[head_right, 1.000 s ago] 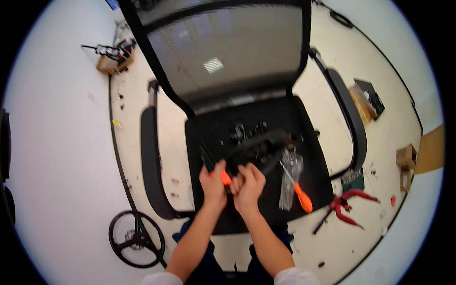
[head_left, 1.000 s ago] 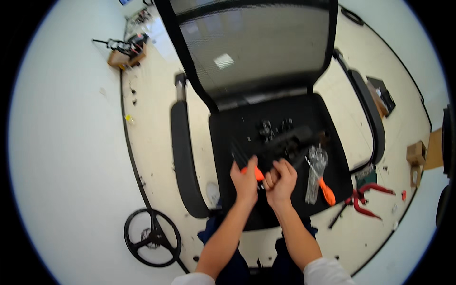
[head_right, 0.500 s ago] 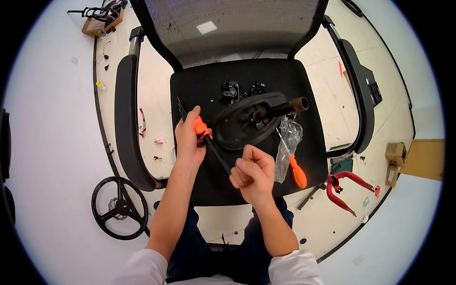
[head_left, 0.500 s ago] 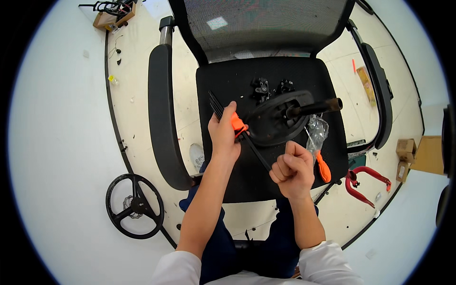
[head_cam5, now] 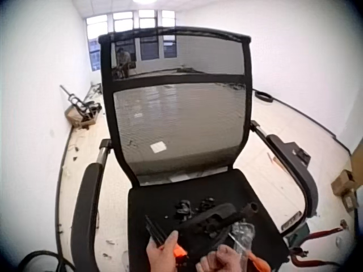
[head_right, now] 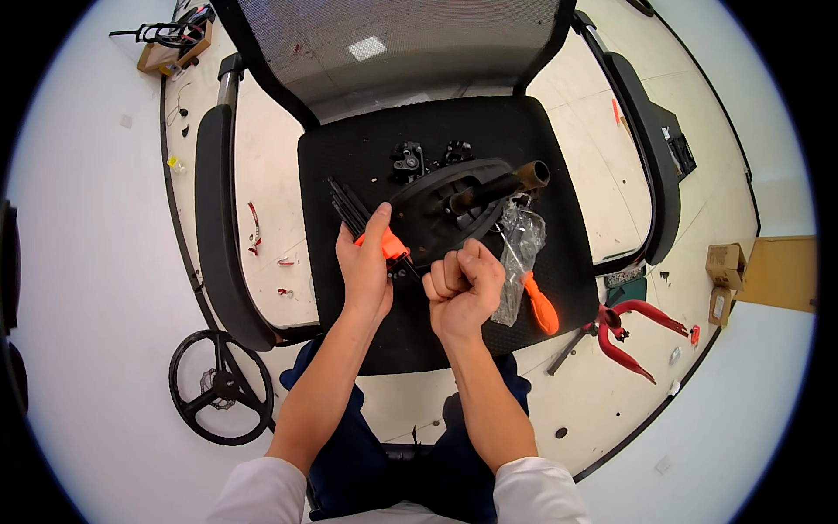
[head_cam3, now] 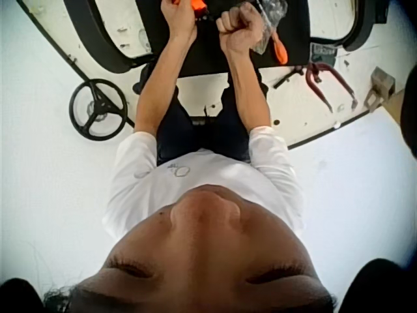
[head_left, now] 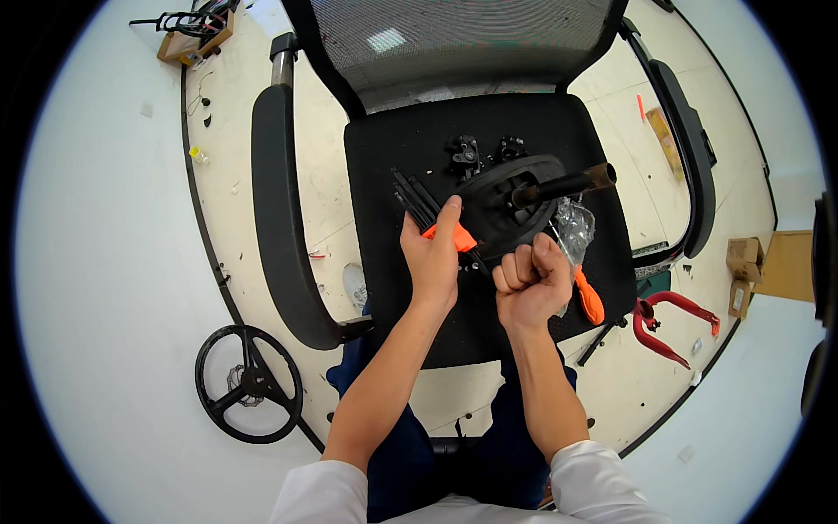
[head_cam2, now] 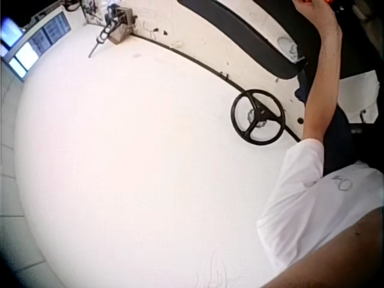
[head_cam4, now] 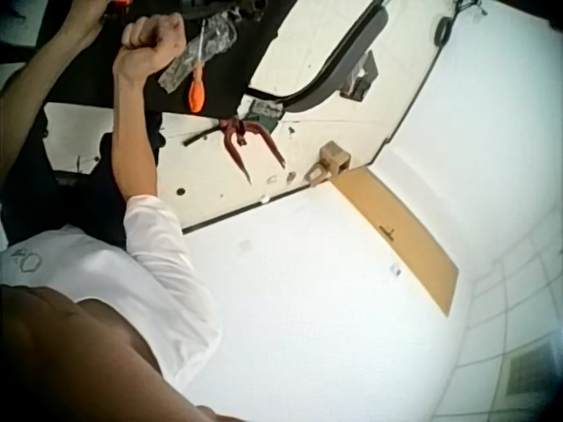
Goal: The person assembles a bicycle seat post and saddle. They insert a metal post into the saddle base, align components, and use an orange screwdriver to tighten a bolt. The person handles small hardware and plastic packaging during the process.
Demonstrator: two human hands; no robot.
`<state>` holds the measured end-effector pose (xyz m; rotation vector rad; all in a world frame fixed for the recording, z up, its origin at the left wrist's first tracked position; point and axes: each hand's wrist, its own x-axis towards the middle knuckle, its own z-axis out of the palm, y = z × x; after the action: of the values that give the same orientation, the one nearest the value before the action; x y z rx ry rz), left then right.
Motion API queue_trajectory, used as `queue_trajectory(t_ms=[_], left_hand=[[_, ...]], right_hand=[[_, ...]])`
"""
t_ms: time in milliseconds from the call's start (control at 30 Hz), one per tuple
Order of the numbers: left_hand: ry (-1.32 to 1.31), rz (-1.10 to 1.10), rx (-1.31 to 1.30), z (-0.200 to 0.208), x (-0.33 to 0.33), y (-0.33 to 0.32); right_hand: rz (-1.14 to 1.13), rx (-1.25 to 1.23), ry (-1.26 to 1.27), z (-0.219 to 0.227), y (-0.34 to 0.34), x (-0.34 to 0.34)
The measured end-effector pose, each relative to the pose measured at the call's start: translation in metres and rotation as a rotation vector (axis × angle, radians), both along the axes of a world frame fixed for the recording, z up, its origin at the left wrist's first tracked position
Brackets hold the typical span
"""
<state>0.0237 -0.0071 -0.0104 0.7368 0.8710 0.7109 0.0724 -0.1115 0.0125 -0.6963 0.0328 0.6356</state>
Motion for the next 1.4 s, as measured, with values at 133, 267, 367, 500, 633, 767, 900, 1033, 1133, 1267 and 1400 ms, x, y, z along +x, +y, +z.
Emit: queue_trajectory(t_ms=[133,267,367,500,633,767,900,1033,1133,1267,1400], left_hand=[[0.018,-0.011,0.017,0.006,-0.003,-0.007],[0.059,-0.064,0.047,0.004,-0.002,-0.005],[0.090,-0.130,0.039,0.003,-0.003,-0.008],[0.065,-0.181,0.046,0.003,-0.003,-0.022],[0.070,-0.181,0.040,0.006,-0.003,-0.016],[0.058,-0.212,0.168,0.008,-0.009,-0.001],[0.007,-0.461,0.289,0.013,-0.023,0.022],[-0.011,-0.816,0.225,0.026,-0.040,0.034],[-0.061,-0.886,0.096,0.022,-0.043,0.028],[-0.164,-0.768,-0.093,0.020,-0.044,0.025],[-0.305,-0.622,-0.065,0.020,-0.042,0.025]], right_hand=[[-0.092,-0.018,-0.009,-0.003,0.004,-0.001],[-0.151,-0.026,-0.145,-0.004,0.021,0.003],[-0.097,-0.154,-0.438,-0.015,0.021,0.008],[-0.089,-0.171,-0.480,-0.019,0.024,0.010],[-0.010,-0.274,-0.417,-0.016,0.025,0.010],[0.176,-0.386,-0.433,-0.005,0.027,0.010],[0.304,-0.352,-0.405,-0.006,0.023,0.019],[0.363,-0.277,-0.222,-0.004,0.026,0.022],[0.459,-0.322,-0.176,-0.003,0.017,0.029],[0.321,-0.310,-0.175,-0.005,0.006,0.036],[0.220,-0.316,-0.106,0.010,0.002,0.036]])
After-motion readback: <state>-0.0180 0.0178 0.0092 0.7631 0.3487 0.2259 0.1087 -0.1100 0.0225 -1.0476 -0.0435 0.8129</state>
